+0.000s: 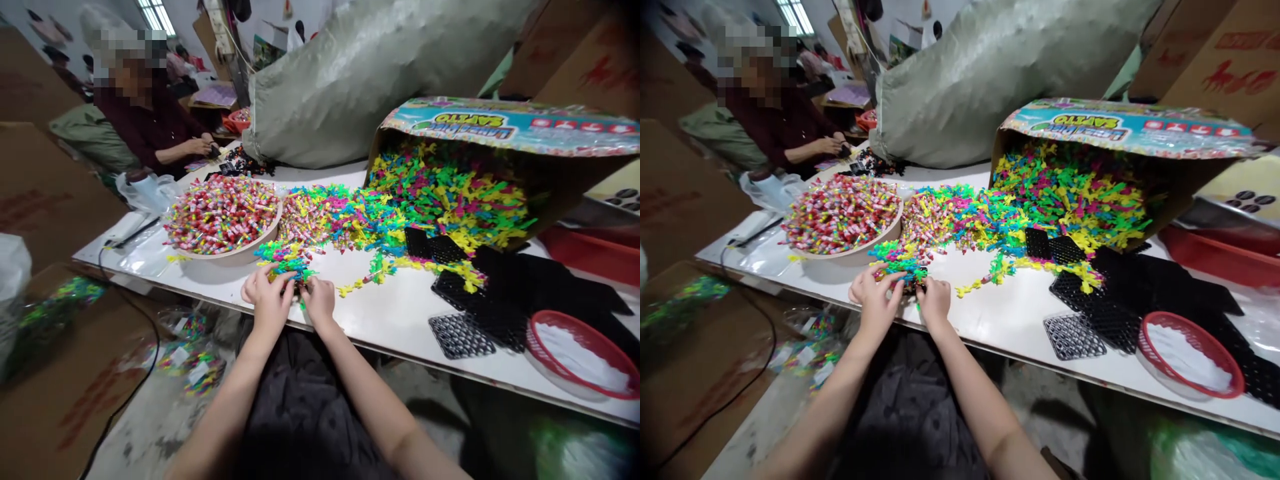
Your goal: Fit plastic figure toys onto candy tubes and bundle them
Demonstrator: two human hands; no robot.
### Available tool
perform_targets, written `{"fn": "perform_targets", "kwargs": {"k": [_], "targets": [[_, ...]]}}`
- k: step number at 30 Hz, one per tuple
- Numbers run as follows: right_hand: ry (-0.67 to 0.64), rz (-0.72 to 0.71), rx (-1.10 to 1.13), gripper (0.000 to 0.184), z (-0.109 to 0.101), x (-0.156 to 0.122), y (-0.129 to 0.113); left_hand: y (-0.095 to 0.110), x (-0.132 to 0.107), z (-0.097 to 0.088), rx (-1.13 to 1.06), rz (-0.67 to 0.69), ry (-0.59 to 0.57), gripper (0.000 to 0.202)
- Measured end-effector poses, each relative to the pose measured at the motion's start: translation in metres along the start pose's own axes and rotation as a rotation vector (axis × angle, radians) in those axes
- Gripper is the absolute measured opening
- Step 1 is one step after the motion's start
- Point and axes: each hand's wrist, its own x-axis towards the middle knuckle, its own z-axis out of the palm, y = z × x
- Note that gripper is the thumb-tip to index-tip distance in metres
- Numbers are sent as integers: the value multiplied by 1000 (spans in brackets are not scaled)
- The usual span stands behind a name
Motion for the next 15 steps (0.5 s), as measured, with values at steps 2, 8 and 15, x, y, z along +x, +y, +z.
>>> {"fn": "perform_targets", "kwargs": {"k": [2,8,15], "targets": [[-16,-16,13,9,-1,0,1,0,0,-1,1,-5,-13,19],[-48,-46,19,10,-4,0,4,2,-2,-6,7,-1,-41,19],[-84,-61,-55,13,-6,0,0,10,14,-3,12,-12,-72,21]]}}
